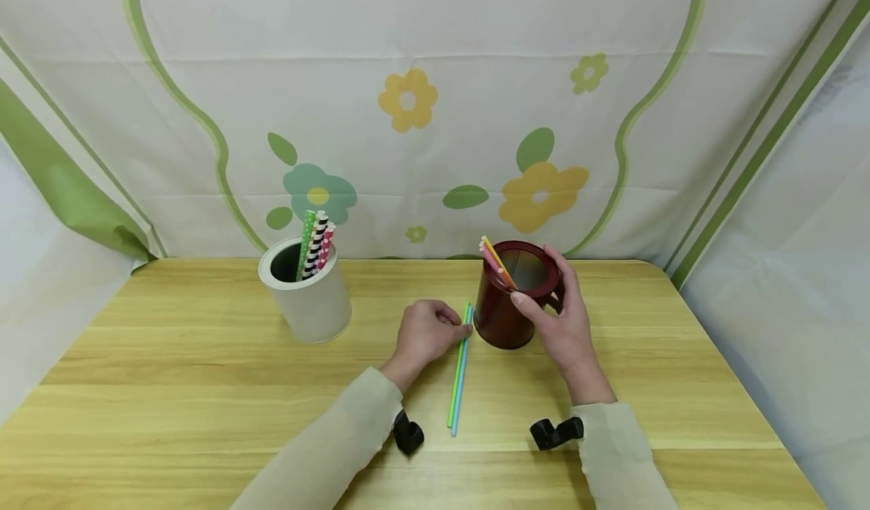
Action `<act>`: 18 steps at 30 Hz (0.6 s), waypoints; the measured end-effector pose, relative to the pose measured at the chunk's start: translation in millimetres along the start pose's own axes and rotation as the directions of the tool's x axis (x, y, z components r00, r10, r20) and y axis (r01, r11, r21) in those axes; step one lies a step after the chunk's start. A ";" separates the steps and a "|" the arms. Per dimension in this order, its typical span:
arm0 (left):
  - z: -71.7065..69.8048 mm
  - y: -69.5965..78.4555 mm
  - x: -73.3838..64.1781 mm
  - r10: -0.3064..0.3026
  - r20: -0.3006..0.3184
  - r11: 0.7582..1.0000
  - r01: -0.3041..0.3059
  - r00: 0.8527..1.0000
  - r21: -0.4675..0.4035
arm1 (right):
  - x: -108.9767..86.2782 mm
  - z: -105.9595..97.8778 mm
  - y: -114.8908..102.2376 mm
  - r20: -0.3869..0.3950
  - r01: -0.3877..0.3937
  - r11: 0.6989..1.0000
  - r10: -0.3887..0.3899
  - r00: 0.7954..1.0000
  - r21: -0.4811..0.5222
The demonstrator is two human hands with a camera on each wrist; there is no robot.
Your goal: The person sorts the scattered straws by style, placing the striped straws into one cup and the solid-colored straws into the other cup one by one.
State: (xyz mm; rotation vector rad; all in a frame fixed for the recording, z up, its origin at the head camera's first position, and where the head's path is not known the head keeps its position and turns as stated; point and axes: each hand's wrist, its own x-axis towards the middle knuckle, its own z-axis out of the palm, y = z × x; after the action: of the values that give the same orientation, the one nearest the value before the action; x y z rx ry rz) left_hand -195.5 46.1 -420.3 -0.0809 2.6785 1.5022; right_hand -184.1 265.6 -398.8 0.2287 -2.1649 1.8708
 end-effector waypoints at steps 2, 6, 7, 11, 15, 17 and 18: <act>0.3 1.4 0.5 -0.002 -0.002 1.000 0.002 1.000 0.020 | 0.3 -0.1 -0.3 -0.001 -0.002 1.000 0.002 1.000 0.003; 0.5 2.6 1.7 -0.003 -0.010 0.999 0.004 1.000 0.054 | 0.6 0.2 -0.6 -0.006 -0.005 1.000 0.005 1.000 -0.001; 0.5 2.8 1.9 -0.003 -0.011 0.998 0.004 1.000 0.059 | 0.6 0.4 -0.7 -0.006 -0.005 1.000 0.005 1.000 -0.002; 1.2 3.6 2.1 0.001 -0.012 0.998 0.000 1.000 0.065 | 0.8 0.9 -0.9 -0.009 0.001 1.000 -0.001 1.000 -0.007; 1.7 4.1 2.0 0.003 -0.014 0.998 -0.002 1.000 0.066 | 0.7 0.7 -0.2 -0.006 0.006 1.000 -0.006 1.000 -0.001; 1.8 4.1 1.7 0.002 -0.016 0.998 -0.001 1.000 0.065 | 0.5 0.6 0.0 -0.004 0.006 1.000 -0.006 1.000 0.001; 1.8 3.9 1.5 0.002 -0.017 0.998 -0.001 1.000 0.063 | 0.3 0.7 0.0 -0.004 0.005 1.000 -0.005 1.000 0.001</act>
State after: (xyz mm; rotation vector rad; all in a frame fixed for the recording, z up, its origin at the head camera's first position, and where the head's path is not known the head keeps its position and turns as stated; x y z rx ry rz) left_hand -197.3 49.7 -418.1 -0.0884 2.7371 1.4228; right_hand -184.5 264.9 -398.8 0.2301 -2.1588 1.8683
